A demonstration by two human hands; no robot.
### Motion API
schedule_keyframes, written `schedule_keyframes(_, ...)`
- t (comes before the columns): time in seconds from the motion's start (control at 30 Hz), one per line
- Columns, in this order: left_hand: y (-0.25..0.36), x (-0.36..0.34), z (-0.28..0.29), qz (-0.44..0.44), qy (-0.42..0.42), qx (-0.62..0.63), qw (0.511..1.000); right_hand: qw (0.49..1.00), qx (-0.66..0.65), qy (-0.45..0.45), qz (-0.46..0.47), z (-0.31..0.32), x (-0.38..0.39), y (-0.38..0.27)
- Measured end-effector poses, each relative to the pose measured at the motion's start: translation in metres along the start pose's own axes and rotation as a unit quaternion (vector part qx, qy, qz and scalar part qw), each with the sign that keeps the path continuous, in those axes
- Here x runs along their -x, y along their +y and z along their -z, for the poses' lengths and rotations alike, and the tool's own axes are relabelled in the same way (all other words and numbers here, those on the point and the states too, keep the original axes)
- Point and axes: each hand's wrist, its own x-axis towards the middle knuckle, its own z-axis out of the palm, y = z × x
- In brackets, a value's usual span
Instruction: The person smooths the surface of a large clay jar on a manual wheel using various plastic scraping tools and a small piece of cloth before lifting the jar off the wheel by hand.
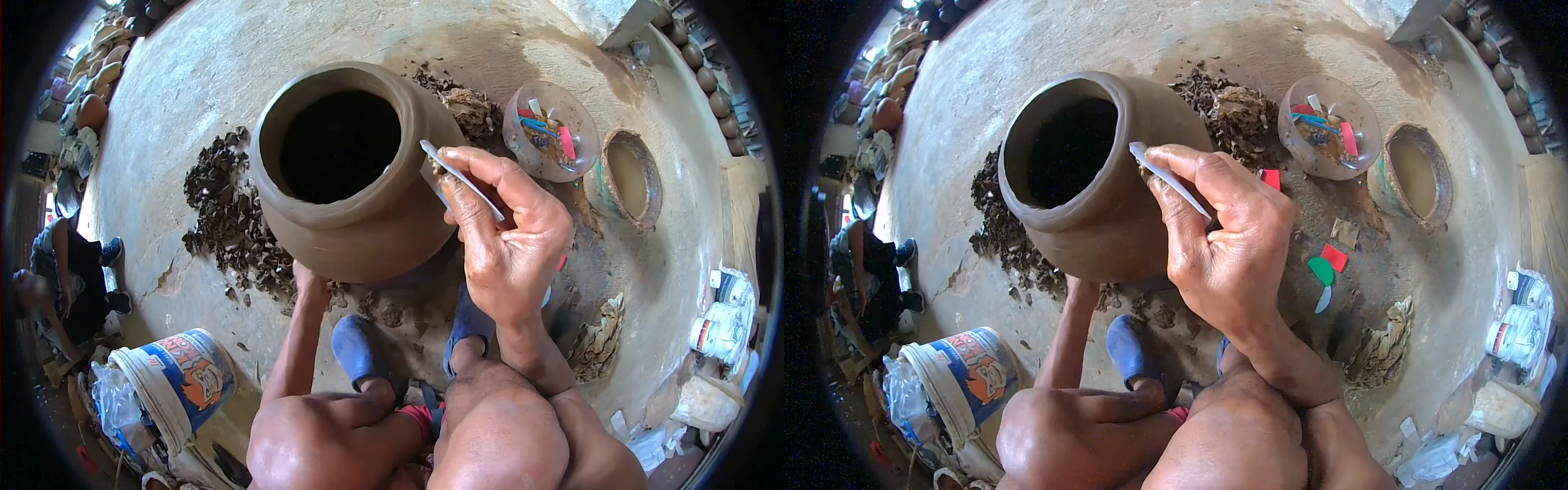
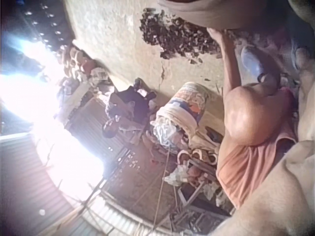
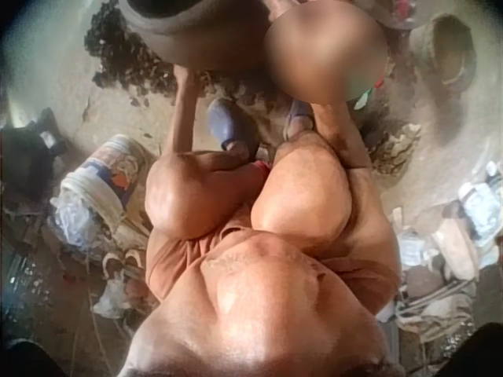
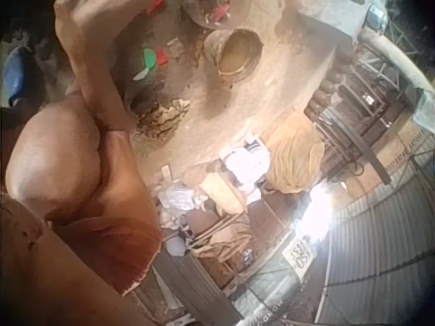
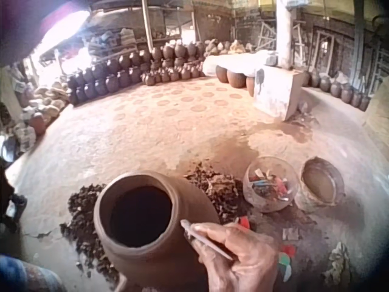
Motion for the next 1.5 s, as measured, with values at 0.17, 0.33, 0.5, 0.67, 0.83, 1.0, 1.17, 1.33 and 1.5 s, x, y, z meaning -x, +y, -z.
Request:
schedule_keyframes(0.17, -0.042, 0.069, -0.053, 0.219, -0.095, 0.069, 0.969, 0.999, 0.015, -0.001, 0.031, 0.004, -0.002, 0.009)
schedule_keyframes(0.33, 0.010, 0.034, -0.021, 0.145, -0.028, 0.018, 0.989, 1.000, 0.002, 0.003, 0.016, 0.006, 0.001, 0.001)
schedule_keyframes(0.5, -0.017, 0.028, -0.036, 0.026, 0.042, 0.011, 0.999, 1.000, 0.018, 0.000, 0.019, 0.006, 0.004, 0.001)
schedule_keyframes(0.67, -0.013, 0.089, -0.078, 0.230, -0.095, 0.021, 0.968, 0.999, 0.044, -0.002, 0.015, 0.016, 0.008, 0.004)
schedule_keyframes(0.83, 0.008, 0.009, -0.011, 0.031, 0.043, 0.038, 0.998, 0.999, 0.021, -0.006, 0.037, 0.004, 0.006, -0.001)
schedule_keyframes(1.0, -0.025, 0.091, -0.084, 0.232, -0.071, 0.030, 0.970, 0.997, 0.044, -0.016, 0.062, 0.007, 0.002, 0.006)
schedule_keyframes(1.17, 0.002, 0.058, -0.061, 0.206, -0.041, 0.054, 0.976, 0.997, 0.044, -0.024, 0.060, 0.009, 0.004, 0.006)
schedule_keyframes(1.33, -0.033, 0.036, -0.050, 0.021, 0.122, 0.062, 0.990, 0.998, 0.014, -0.033, 0.057, -0.006, 0.004, -0.006)
schedule_keyframes(1.5, -0.021, 0.100, -0.082, 0.326, -0.152, 0.044, 0.932, 0.996, 0.062, -0.036, 0.047, 0.011, 0.005, -0.002)
